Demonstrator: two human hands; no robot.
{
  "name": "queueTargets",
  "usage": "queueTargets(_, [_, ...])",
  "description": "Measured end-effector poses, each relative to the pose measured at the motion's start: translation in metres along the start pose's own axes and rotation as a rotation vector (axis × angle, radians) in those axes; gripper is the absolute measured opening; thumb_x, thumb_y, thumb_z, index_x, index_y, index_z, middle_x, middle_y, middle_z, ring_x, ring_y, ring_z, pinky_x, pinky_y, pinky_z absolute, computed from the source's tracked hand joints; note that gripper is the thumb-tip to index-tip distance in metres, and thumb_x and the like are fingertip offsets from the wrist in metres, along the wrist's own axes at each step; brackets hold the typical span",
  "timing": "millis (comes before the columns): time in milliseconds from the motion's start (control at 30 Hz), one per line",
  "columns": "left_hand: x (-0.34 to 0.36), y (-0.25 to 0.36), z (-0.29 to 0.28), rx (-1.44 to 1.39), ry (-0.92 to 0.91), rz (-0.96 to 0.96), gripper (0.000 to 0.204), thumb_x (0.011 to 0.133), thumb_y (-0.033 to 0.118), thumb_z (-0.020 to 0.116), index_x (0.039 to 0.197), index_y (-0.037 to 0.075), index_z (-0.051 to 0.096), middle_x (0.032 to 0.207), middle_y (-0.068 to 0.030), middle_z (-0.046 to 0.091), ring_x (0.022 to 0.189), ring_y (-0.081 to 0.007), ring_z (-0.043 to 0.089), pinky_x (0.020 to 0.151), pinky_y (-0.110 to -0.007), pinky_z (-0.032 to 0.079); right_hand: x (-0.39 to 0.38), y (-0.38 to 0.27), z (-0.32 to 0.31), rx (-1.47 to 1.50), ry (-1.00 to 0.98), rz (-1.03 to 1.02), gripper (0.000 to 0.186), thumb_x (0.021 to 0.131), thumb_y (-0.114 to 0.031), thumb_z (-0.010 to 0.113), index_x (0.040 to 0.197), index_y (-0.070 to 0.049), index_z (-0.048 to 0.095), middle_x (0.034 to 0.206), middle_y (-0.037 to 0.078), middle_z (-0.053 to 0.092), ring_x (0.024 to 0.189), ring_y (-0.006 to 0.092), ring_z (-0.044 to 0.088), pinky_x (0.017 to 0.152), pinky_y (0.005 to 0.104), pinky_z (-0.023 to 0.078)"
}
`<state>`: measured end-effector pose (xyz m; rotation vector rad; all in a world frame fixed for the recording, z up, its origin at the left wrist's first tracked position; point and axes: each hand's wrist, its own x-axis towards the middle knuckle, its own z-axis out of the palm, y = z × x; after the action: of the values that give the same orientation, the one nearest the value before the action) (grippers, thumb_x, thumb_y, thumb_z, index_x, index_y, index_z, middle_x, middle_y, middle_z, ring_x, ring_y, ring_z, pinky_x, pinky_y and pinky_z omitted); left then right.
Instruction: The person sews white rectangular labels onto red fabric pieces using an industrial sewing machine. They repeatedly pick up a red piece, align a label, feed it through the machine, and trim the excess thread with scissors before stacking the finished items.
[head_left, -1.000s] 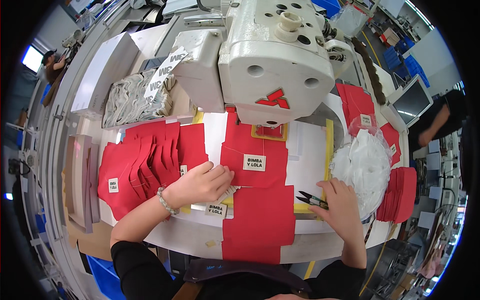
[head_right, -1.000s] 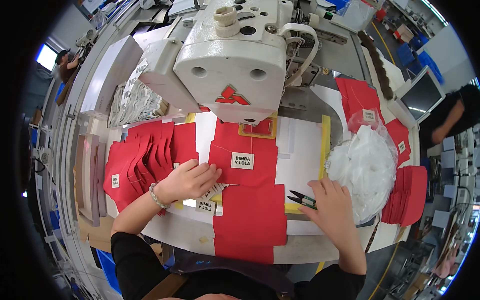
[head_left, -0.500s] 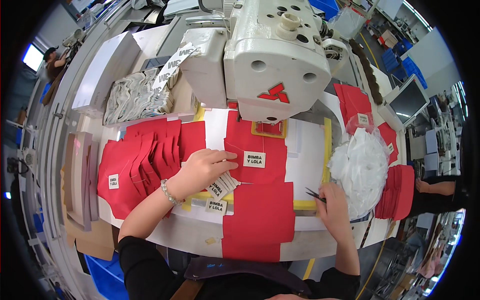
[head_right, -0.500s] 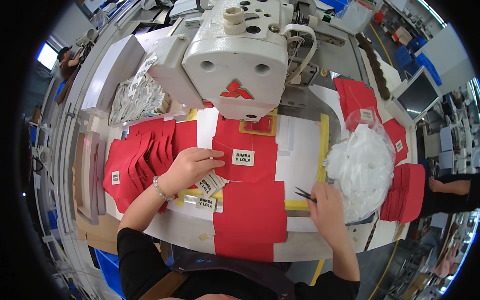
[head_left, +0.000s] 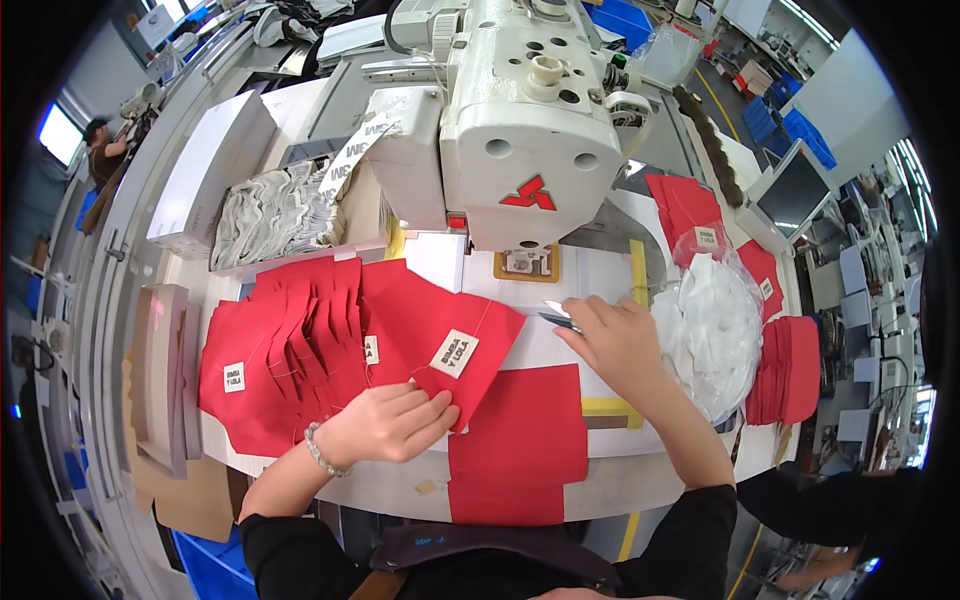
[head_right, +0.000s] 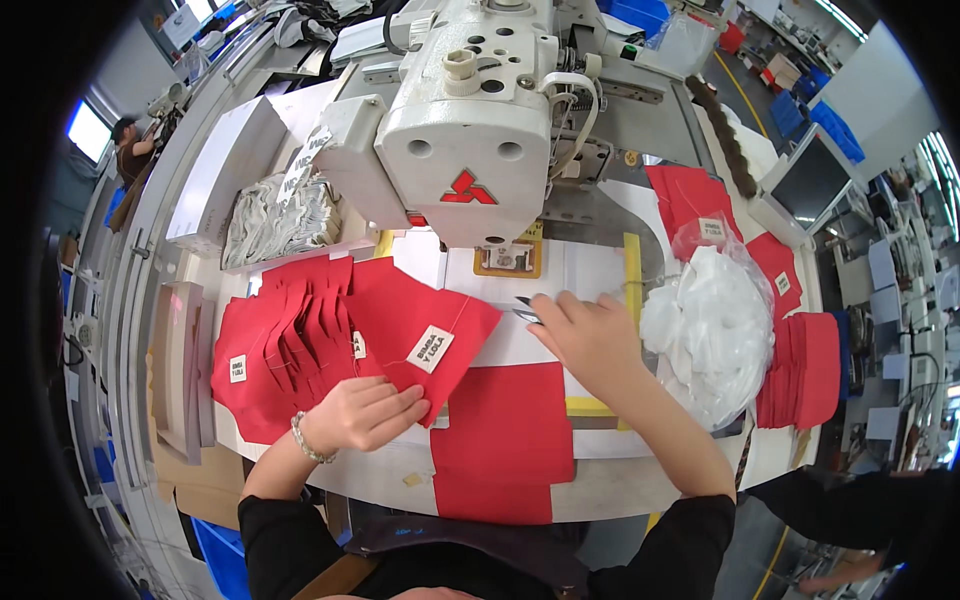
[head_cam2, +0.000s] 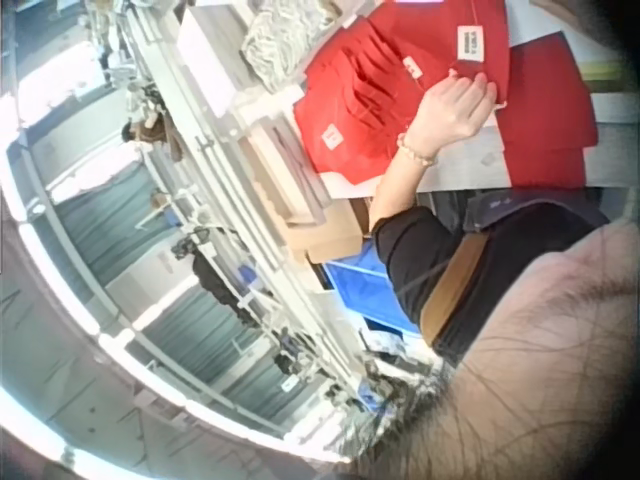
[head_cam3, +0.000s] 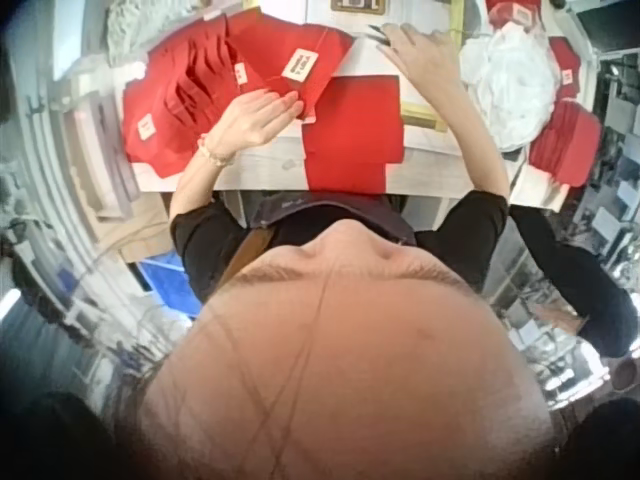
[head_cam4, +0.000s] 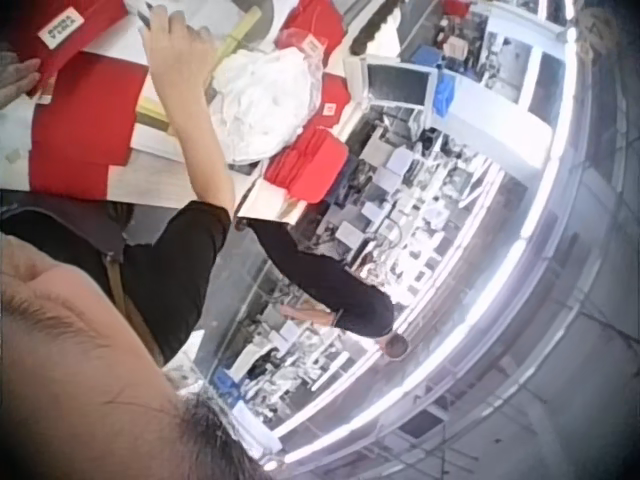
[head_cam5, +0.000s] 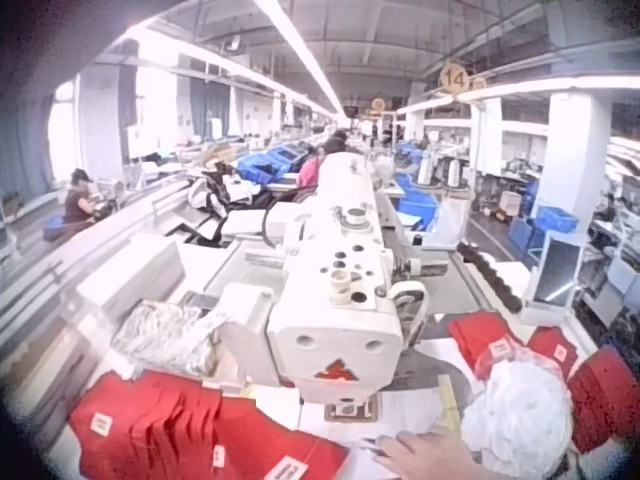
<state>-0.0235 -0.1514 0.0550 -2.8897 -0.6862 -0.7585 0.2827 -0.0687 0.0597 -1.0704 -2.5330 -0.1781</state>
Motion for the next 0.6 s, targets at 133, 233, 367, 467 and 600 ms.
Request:
queueTargets(133, [-0.010,0.014,-0.013,0.049,-0.086,0.030,0.025,0.072,0.006,0.068,0.095,-0.001,0.069,0.097,-0.0114,0.070,0.067,-0.0143,0.062,0.060,-0.027,0.053,0.018,-0.003,0.024,-0.088,-0.028,-0.188,0.034,0.078,-0.023,0.073,0.108,-0.012,0.064,0.074,-0.002,0.054,0.057,0.0131,0.055,0.059,0.0280,0.037])
queueTargets(233, [-0.015,0.017,-0.014,0.070,-0.086,0.044,0.025,0.071,0.005,0.066,0.095,-0.002,0.067,0.095,-0.0114,0.067,0.069,-0.0129,0.061,0.064,-0.026,0.053,0.031,-0.008,0.031,-0.108,-0.020,-0.266,0.031,0.077,-0.018,0.069,0.106,-0.012,0.065,0.073,-0.003,0.053,0.057,0.0105,0.055,0.061,0.0279,0.037])
queueTargets(367, [-0.015,0.018,-0.018,0.083,-0.107,0.058,0.025,0.072,0.006,0.066,0.096,-0.002,0.067,0.096,-0.0109,0.067,0.071,-0.0129,0.062,0.065,-0.025,0.054,0.040,-0.016,0.041,-0.092,-0.031,-0.297,0.026,0.076,-0.014,0.064,0.102,-0.012,0.066,0.072,-0.004,0.053,0.058,0.0098,0.056,0.063,0.0281,0.040])
queueTargets(467, [-0.016,0.017,-0.020,0.093,-0.114,0.057,0.024,0.073,0.006,0.065,0.096,-0.001,0.068,0.098,-0.0112,0.068,0.072,-0.0131,0.063,0.066,-0.025,0.054,0.043,-0.021,0.049,-0.107,-0.078,-0.297,0.025,0.076,-0.014,0.064,0.101,-0.013,0.066,0.072,-0.004,0.054,0.059,0.0096,0.058,0.064,0.0272,0.041])
queueTargets(600, [-0.015,0.006,-0.028,0.079,0.005,-0.040,0.023,0.072,0.004,0.067,0.095,-0.001,0.068,0.092,-0.0099,0.069,0.068,-0.0142,0.063,0.061,-0.027,0.054,0.044,-0.021,0.056,-0.056,-0.071,-0.262,0.020,0.079,-0.019,0.068,0.099,-0.016,0.067,0.071,-0.004,0.056,0.056,0.0120,0.057,0.064,0.0283,0.041])
